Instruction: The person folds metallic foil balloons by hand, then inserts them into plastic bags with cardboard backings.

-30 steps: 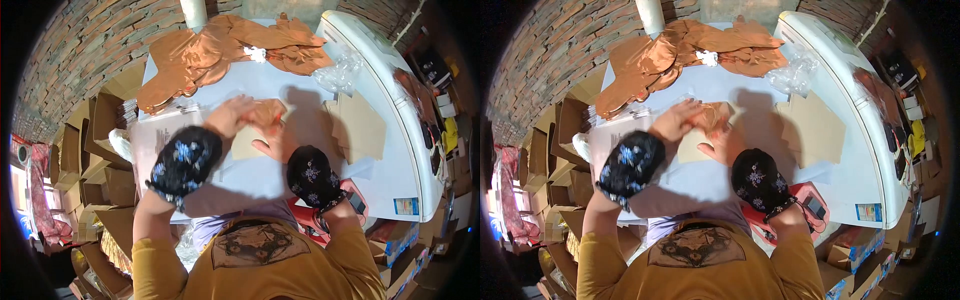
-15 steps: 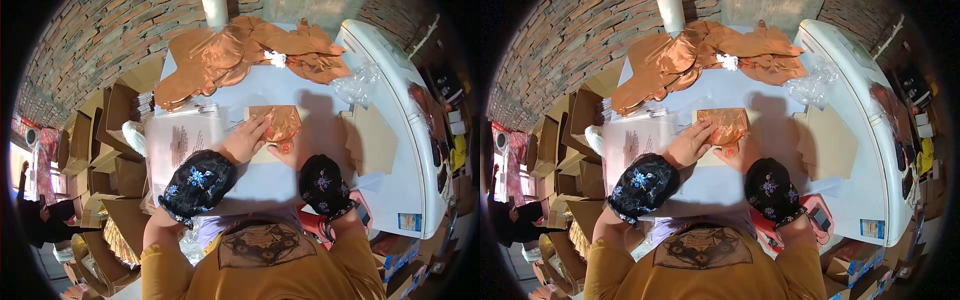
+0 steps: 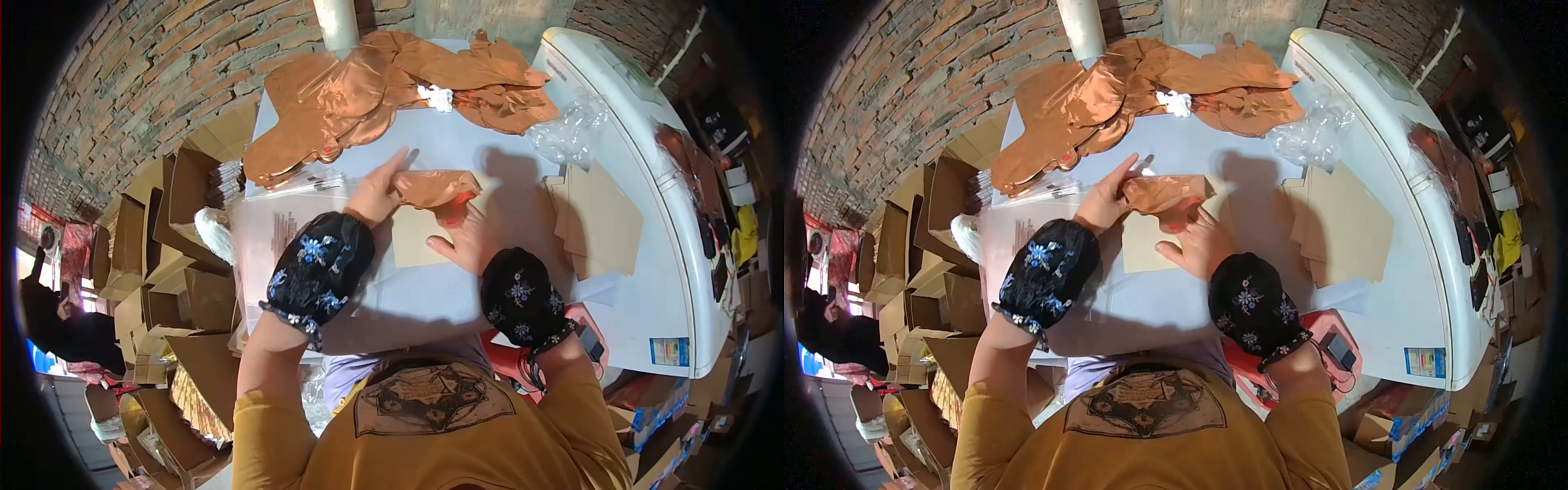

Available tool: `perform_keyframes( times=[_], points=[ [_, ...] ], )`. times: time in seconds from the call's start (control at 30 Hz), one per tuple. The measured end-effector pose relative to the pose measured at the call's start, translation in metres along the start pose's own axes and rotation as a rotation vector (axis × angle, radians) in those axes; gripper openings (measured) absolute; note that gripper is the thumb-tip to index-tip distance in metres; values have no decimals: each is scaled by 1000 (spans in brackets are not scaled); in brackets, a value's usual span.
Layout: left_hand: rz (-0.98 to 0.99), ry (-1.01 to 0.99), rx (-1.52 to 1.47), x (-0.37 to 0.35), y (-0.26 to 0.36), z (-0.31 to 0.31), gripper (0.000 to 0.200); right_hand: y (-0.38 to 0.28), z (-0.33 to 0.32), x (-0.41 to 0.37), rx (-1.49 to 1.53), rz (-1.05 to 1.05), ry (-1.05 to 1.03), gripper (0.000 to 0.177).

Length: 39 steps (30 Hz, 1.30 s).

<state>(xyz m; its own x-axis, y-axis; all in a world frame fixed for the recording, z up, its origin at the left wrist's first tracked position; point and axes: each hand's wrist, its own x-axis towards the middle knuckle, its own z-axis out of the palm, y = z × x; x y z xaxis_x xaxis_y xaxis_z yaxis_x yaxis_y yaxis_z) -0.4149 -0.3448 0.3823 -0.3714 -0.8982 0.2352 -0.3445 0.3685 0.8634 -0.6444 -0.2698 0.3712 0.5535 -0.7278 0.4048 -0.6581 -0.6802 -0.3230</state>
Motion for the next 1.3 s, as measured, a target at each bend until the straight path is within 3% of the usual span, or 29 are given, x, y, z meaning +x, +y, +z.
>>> perform_keyframes(
  times=[0.03, 0.13, 0.2, 0.33, 0.43, 0.53, 0.63, 0.77, 0.93, 1.0, 1.13, 1.3],
  points=[
    [50, 100, 205, 11, -6, 0, 51, -1, 0, 0, -30, 7, -9, 52],
    [-268, 68, 2, 33, -1, -4, 33, -4, 0, -1, -97, -10, 1, 57],
    [-319, 93, -9, 62, -58, 3, 28, -1, 1, -1, -112, -65, 47, 59],
    [-371, -25, -205, 70, -68, -8, 34, -2, 0, -2, -114, -49, 19, 60],
    [-345, 15, -234, 70, -66, -10, 37, -2, 0, -1, -110, -39, 11, 60],
    [-298, 24, -345, 66, -64, -5, 17, -4, -1, 0, -97, -39, 10, 59],
    [-281, 4, -146, 67, -70, -5, 17, -3, 0, -1, -96, -40, 16, 59],
    [-298, 56, -92, 73, -83, 2, 17, -4, -3, 0, -110, -43, 3, 60],
    [-330, 84, 46, 57, -28, -4, 16, 0, 1, -1, -61, -46, -17, 62],
    [-296, 90, 84, 60, -35, -4, 16, 2, 0, 0, -59, -56, -23, 62],
    [-321, 85, -54, 58, -41, -2, 18, 2, -4, 0, -37, -56, -57, 63],
    [-281, 76, 72, 61, -56, -2, 17, 6, -2, -1, -44, -56, -63, 63]
  ],
)
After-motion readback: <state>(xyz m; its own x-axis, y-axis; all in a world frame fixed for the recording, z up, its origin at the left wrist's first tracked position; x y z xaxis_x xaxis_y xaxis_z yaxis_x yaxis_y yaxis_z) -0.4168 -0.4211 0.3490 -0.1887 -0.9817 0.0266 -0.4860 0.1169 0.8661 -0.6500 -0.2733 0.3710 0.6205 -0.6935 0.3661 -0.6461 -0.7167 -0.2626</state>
